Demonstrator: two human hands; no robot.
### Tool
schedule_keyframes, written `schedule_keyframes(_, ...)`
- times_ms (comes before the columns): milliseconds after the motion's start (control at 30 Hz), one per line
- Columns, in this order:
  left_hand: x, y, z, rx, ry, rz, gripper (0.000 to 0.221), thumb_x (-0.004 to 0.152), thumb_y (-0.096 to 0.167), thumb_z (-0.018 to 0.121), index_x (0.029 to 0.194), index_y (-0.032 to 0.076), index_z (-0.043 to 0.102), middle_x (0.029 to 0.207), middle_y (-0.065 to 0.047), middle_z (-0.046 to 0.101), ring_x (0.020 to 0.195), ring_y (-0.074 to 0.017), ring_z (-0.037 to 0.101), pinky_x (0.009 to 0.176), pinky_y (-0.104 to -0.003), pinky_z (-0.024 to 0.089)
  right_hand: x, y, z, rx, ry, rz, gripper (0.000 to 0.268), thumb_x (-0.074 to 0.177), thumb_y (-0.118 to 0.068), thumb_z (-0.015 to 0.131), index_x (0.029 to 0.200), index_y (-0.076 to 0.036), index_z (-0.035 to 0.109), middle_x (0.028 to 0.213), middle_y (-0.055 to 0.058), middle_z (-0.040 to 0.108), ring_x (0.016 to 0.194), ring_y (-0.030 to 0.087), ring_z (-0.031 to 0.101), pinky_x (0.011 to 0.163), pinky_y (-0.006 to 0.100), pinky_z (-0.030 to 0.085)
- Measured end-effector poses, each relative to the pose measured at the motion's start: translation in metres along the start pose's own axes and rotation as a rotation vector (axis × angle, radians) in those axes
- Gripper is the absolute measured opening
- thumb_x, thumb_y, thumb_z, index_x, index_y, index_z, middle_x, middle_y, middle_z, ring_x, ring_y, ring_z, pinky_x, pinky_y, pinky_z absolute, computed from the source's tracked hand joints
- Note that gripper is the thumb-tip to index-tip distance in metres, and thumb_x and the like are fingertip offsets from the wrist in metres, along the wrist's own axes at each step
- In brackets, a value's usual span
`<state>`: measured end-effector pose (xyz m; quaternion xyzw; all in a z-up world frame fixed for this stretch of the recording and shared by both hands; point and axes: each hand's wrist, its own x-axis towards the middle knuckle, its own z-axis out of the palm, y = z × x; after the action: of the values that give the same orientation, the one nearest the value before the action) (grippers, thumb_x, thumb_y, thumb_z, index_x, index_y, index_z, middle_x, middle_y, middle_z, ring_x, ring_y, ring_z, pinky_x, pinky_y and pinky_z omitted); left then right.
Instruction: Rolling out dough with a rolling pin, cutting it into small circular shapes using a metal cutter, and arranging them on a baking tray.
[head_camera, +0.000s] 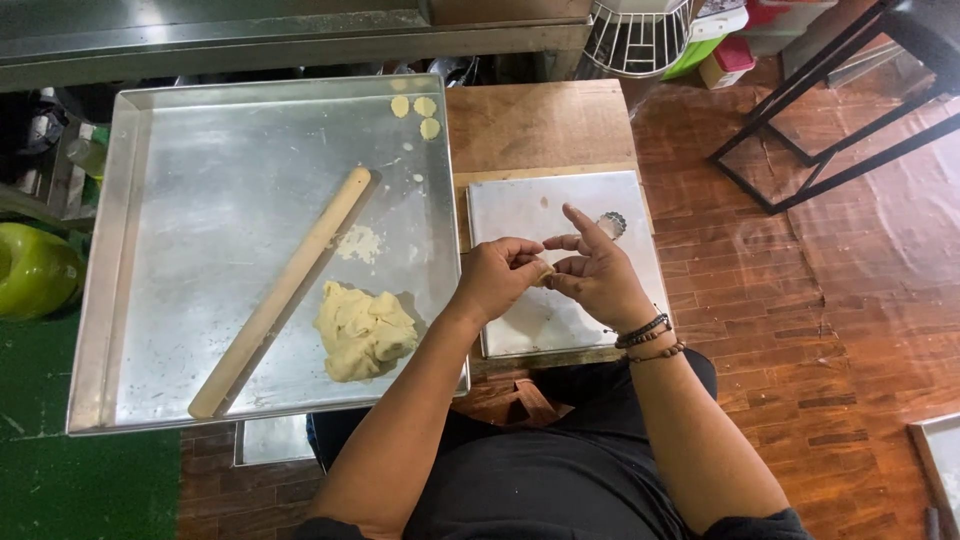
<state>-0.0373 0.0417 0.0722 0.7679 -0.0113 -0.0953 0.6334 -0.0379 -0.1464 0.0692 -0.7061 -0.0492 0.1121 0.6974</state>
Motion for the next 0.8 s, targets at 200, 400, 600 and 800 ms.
schedule_keyframes(200,0.008,-0.013,-0.002,-0.150,0.021,-0.087,0.025,0.087,0.007,0.074,0.111,0.000,0.076,0.087,-0.020,0.077,0.068,-0.0251,0.075,0.062,-0.028,0.062,0.003,-0.012,0.009,-0.084,-0.030,0.010,0.110,0.073,0.027,0.071,0.163,-0.016,0.026,0.125,0.027,0.061,0.086,0.028,0.072,0.080,0.044,0.065)
schedule_keyframes(400,0.004,0.001,-0.011,-0.352,0.080,-0.158,0.028,0.085,0.006,0.074,0.110,-0.006,0.073,0.083,-0.022,0.074,0.064,-0.0248,0.074,0.056,-0.031,0.064,0.008,-0.016,0.015,-0.118,-0.023,0.004,0.106,0.075,0.026,0.070,0.163,-0.014,0.027,0.127,0.028,0.060,0.092,0.032,0.073,0.084,0.046,0.063)
schedule_keyframes(600,0.021,-0.012,-0.029,-0.321,0.097,-0.157,0.029,0.081,0.000,0.073,0.109,-0.005,0.073,0.083,-0.019,0.073,0.065,-0.0241,0.074,0.057,-0.030,0.065,0.012,-0.016,0.023,-0.164,0.011,0.006,0.094,0.082,0.017,0.071,0.162,-0.013,0.032,0.133,0.030,0.059,0.101,0.038,0.072,0.088,0.051,0.061)
schedule_keyframes(800,0.097,-0.064,-0.106,-0.032,0.374,-0.051,0.026,0.085,0.011,0.073,0.110,0.005,0.077,0.093,-0.018,0.075,0.078,-0.0262,0.075,0.061,-0.036,0.063,0.009,0.018,0.024,-0.145,0.078,0.108,0.068,0.088,0.007,0.070,0.151,-0.005,0.049,0.115,0.027,0.069,0.087,0.032,0.073,0.075,0.042,0.063)
